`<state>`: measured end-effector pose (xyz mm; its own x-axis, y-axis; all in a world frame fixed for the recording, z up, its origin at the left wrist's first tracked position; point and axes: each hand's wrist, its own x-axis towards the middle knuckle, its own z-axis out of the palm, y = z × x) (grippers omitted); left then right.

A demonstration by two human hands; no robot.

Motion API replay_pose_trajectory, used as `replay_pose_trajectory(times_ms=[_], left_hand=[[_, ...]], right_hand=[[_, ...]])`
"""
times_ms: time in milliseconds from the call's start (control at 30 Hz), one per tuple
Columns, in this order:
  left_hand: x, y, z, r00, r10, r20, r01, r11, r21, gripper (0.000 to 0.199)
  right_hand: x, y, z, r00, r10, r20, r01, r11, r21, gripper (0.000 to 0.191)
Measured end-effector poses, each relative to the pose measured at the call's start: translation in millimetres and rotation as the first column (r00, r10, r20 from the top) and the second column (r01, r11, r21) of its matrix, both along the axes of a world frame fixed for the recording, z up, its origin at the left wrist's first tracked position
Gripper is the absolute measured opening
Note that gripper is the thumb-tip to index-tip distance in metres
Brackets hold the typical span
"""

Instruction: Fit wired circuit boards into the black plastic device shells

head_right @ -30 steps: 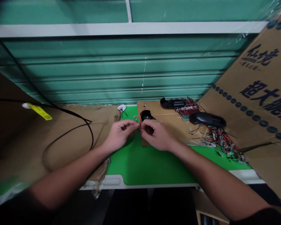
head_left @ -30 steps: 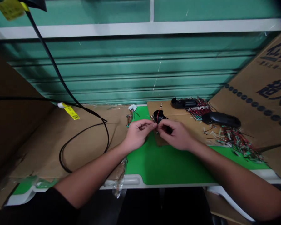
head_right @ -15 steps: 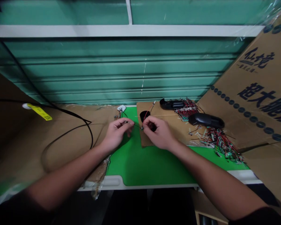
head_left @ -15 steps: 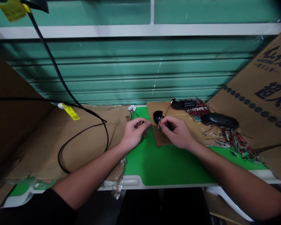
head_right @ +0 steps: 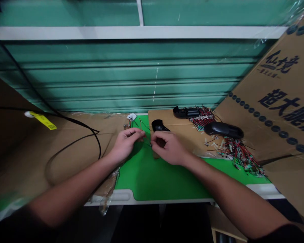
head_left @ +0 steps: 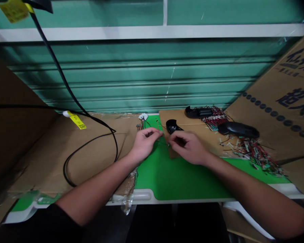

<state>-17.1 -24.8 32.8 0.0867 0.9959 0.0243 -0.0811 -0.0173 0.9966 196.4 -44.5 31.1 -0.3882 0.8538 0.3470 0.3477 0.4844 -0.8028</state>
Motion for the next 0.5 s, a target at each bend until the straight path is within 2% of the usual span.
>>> replay_pose_trajectory(times_ms=[233,500], left_hand=[[1.1,-1.5,-0.1,0.991,-0.031,0.132,0.042,0.996,-0.082,0.03],[-1.2,-0.1,1.0,0.97,-0.045,0.239,0.078,0.989,-0.129,0.035]], right_hand=[[1.8,6.0,-6.7,0.97,-0.177,-0.164,0.18,0.984,0.005,0.014],[-0.7,6.0,-8.9,0.957,-0.189,-0.219,0.187,0.982,-0.03,0.013]])
